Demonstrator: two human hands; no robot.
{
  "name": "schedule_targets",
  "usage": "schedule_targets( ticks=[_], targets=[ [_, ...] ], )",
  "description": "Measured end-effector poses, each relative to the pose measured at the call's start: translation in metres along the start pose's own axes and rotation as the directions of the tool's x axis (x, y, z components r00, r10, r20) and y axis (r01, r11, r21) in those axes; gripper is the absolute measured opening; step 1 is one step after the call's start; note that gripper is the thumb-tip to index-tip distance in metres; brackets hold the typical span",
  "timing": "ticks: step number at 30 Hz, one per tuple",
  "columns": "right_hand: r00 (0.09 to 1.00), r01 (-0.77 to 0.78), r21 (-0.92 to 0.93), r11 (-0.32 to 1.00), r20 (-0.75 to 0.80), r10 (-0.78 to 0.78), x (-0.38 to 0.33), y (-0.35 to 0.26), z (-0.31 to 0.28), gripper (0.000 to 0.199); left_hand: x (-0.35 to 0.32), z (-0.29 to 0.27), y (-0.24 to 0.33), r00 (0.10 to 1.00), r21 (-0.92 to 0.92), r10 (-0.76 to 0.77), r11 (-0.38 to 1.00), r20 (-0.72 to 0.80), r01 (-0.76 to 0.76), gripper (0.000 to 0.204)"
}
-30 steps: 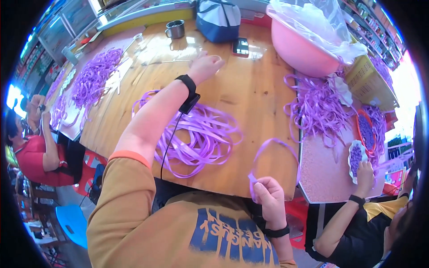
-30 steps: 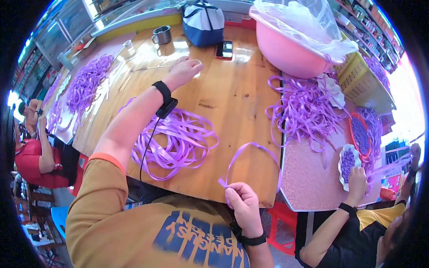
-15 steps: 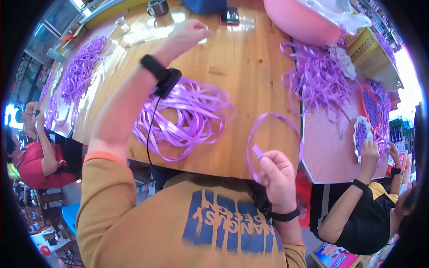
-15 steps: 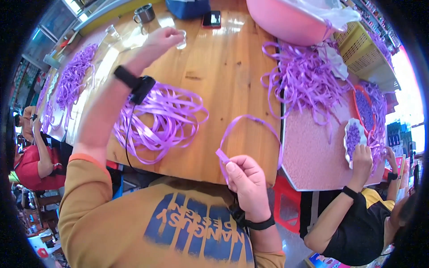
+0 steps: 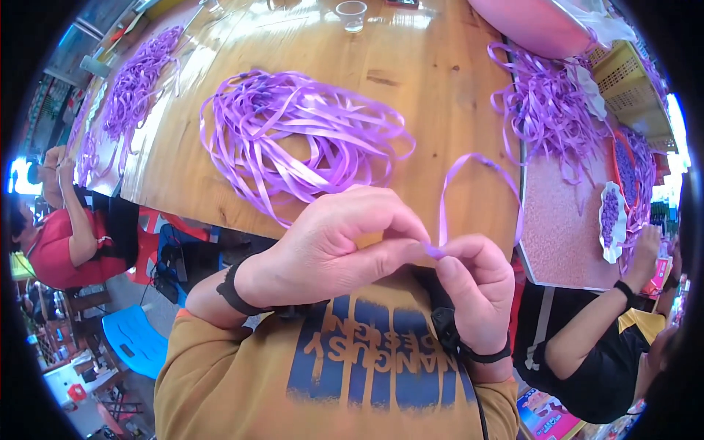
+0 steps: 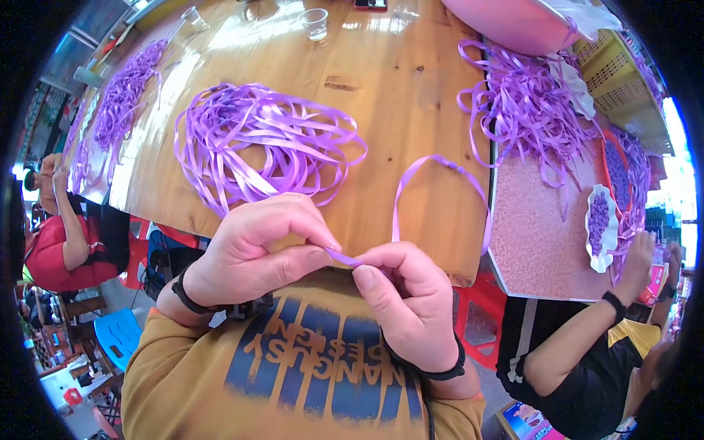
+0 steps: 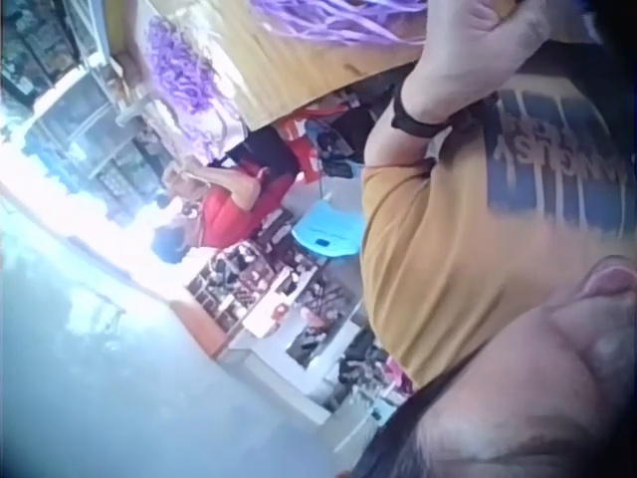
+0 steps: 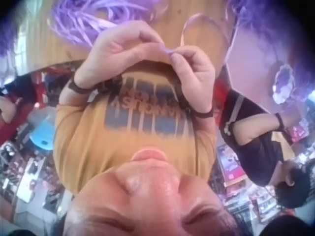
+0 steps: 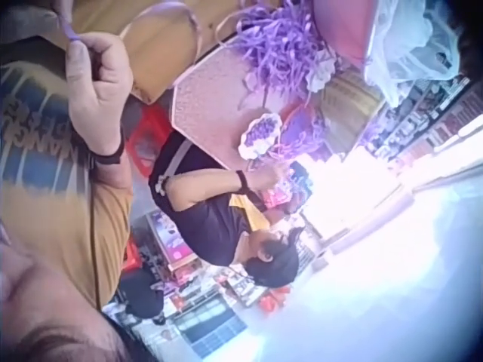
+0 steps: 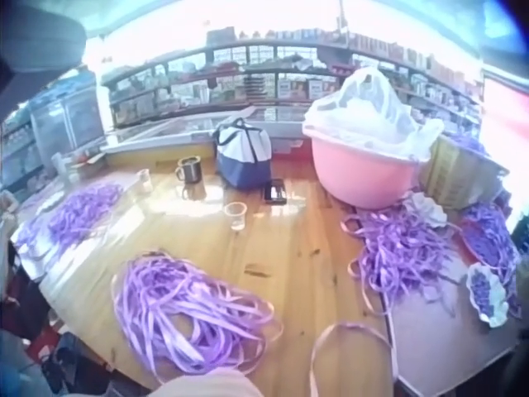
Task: Tying and organizing purple ribbons on a wooden table.
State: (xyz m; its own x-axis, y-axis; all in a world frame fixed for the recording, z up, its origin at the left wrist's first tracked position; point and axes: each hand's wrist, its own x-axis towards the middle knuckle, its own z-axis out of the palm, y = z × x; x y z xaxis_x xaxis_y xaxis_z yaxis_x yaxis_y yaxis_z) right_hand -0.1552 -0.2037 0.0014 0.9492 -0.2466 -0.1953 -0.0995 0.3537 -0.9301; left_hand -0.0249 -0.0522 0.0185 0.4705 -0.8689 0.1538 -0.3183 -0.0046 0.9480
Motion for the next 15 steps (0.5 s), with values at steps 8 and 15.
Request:
schedule_targets(
  ticks=[8, 15],
  targets=[
    [0.780, 0.574, -0.669, 0.472, 0.270, -0.565, 0.006, 0.002, 0.006, 0.026, -0.015, 0.000, -0.010, 0.994, -0.246, -0.103, 0.965, -0.044, 0.089, 0.005],
    [0.776, 0.560, -0.678, 0.476, 0.229, -0.587, 0.010, 0.003, 0.018, 0.022, -0.018, 0.002, -0.012, 0.977, 0.085, 0.138, 0.988, -0.160, -0.126, 0.011]
  ],
)
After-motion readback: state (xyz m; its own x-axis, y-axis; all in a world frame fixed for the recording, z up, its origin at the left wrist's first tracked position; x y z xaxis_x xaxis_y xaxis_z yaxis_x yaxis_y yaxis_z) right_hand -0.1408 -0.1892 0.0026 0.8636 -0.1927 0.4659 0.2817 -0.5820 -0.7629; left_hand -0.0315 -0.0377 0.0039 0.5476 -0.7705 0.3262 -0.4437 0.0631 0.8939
